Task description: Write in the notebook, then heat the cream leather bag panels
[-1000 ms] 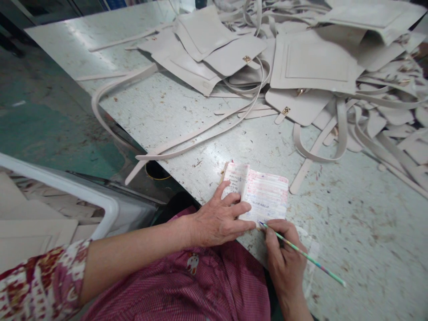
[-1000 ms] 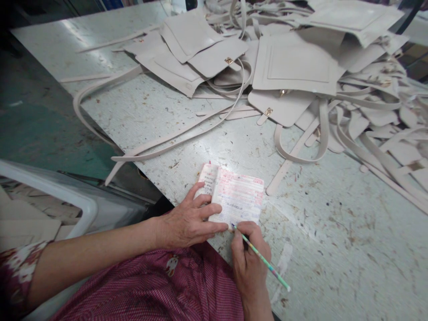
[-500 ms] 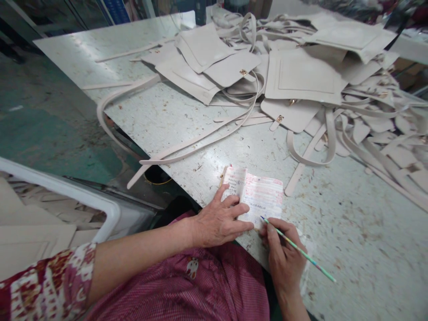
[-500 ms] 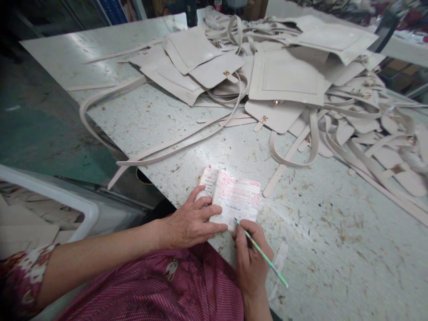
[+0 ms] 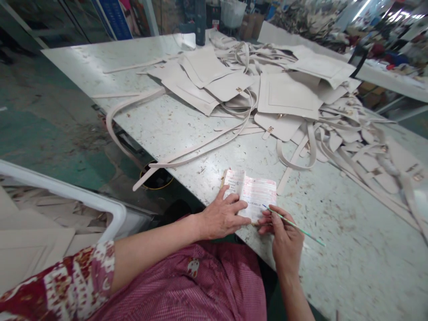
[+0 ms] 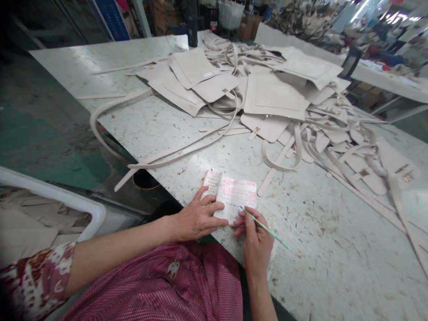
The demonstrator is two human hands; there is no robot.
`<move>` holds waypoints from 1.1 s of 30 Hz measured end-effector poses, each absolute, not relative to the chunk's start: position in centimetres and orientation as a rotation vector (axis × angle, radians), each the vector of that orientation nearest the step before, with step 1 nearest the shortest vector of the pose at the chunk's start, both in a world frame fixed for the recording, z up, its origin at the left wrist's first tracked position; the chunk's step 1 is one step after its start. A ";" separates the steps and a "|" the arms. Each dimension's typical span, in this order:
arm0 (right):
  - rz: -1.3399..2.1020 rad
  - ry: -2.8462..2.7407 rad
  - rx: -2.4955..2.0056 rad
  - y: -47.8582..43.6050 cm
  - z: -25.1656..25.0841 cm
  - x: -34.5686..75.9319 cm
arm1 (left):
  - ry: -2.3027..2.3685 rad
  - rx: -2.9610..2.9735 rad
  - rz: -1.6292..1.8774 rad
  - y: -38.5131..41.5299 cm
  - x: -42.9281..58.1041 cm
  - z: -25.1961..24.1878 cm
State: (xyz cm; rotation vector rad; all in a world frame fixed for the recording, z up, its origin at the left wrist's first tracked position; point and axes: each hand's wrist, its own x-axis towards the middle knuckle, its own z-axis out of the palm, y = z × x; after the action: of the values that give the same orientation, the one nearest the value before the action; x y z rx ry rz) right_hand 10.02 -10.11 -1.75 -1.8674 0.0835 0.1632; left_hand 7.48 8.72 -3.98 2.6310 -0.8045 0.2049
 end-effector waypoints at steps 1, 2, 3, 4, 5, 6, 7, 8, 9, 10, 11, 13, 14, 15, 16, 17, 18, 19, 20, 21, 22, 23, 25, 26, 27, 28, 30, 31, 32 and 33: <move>0.152 0.025 -1.928 -10.1 -1.8 9.9 | -0.806 2.639 0.204 8.7 7.4 -3.8; 0.139 -0.039 -1.987 -10.2 -2.1 9.7 | -0.810 2.645 0.200 8.8 7.4 -3.6; 0.122 -0.097 -2.041 -10.3 -2.4 9.6 | -0.813 2.649 0.196 8.8 7.3 -3.5; 0.096 -0.142 -2.087 -10.4 -2.8 9.4 | -0.818 2.649 0.192 8.8 7.3 -3.3; 0.058 -0.170 -2.126 -10.5 -3.3 9.3 | -0.823 2.649 0.188 8.9 7.3 -3.2; 0.016 -0.189 -2.161 -10.6 -3.7 9.2 | -0.831 2.651 0.182 9.0 7.2 -3.1; -0.022 -0.213 -2.192 -10.7 -4.0 9.1 | -0.841 2.654 0.177 9.0 7.2 -3.1; -0.051 -0.237 -2.215 -10.7 -4.3 9.0 | -0.849 2.660 0.171 9.0 7.3 -3.0; -0.070 -0.261 -2.229 -10.8 -4.5 9.0 | -0.856 2.668 0.164 9.0 7.3 -3.0; -0.079 -0.284 -2.239 -10.9 -4.7 8.9 | -0.862 2.675 0.156 9.0 7.3 -2.9; -0.083 -0.305 -2.246 -10.9 -4.8 8.9 | -0.866 2.681 0.148 9.0 7.4 -2.9; -0.091 -0.340 -2.269 -10.9 -4.9 8.8 | -0.863 2.687 0.144 8.9 7.5 -2.9; -0.093 -0.358 -2.285 -10.9 -4.9 8.8 | -0.861 2.687 0.147 8.9 7.5 -3.0; -0.090 -0.377 -2.303 -10.9 -5.0 8.8 | -0.857 2.687 0.152 8.8 7.5 -3.0; -0.083 -0.397 -2.321 -10.9 -5.1 8.8 | -0.852 2.686 0.159 8.8 7.5 -3.1; -0.074 -0.415 -2.338 -10.9 -5.1 8.8 | -0.850 2.684 0.163 8.8 7.5 -3.2; -0.069 -0.433 -2.354 -10.9 -5.2 8.8 | -0.850 2.680 0.165 8.8 7.5 -3.3; -0.067 -0.448 -2.368 -10.9 -5.2 8.9 | -0.850 2.675 0.167 8.8 7.5 -3.4; -0.068 -0.462 -2.381 -10.8 -5.3 8.9 | -0.848 2.672 0.170 8.9 7.5 -3.5; -0.071 -0.474 -2.391 -10.8 -5.3 8.9 | -0.847 2.668 0.172 8.9 7.5 -3.5; -0.074 -0.487 -2.399 -10.8 -5.3 8.9 | -0.845 2.665 0.175 8.9 7.4 -3.6; -0.076 -0.498 -2.404 -10.8 -5.3 8.9 | -0.842 2.663 0.179 8.9 7.4 -3.6; -0.077 -0.518 -2.410 -10.7 -5.4 8.9 | -0.836 2.659 0.179 8.9 7.4 -3.5; -0.077 -0.526 -2.412 -10.7 -5.4 8.9 | -0.833 2.659 0.176 8.9 7.4 -3.5; -0.077 -0.531 -2.414 -10.7 -5.3 8.9 | -0.830 2.661 0.173 8.9 7.4 -3.4; -0.077 -0.534 -2.418 -10.6 -5.3 8.9 | -0.827 2.662 0.171 8.9 7.4 -3.4; -0.076 -0.537 -2.422 -10.6 -5.3 8.9 | -0.828 2.666 0.169 9.0 7.4 -3.4; -0.076 -0.536 -2.423 -10.5 -5.3 8.9 | -0.830 2.666 0.168 9.0 7.4 -3.5; -0.074 -0.536 -2.424 -10.5 -5.3 8.9 | -0.835 2.665 0.168 9.0 7.4 -3.5; -0.071 -0.535 -2.425 -10.5 -5.4 8.9 | -0.840 2.662 0.168 9.0 7.4 -3.5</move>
State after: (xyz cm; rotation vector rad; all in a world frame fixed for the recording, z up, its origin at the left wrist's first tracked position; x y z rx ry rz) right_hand 8.90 -10.53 -5.36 -2.4250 -0.5351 -0.0709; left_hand 7.44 9.01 -3.51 2.6617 -0.8395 0.1678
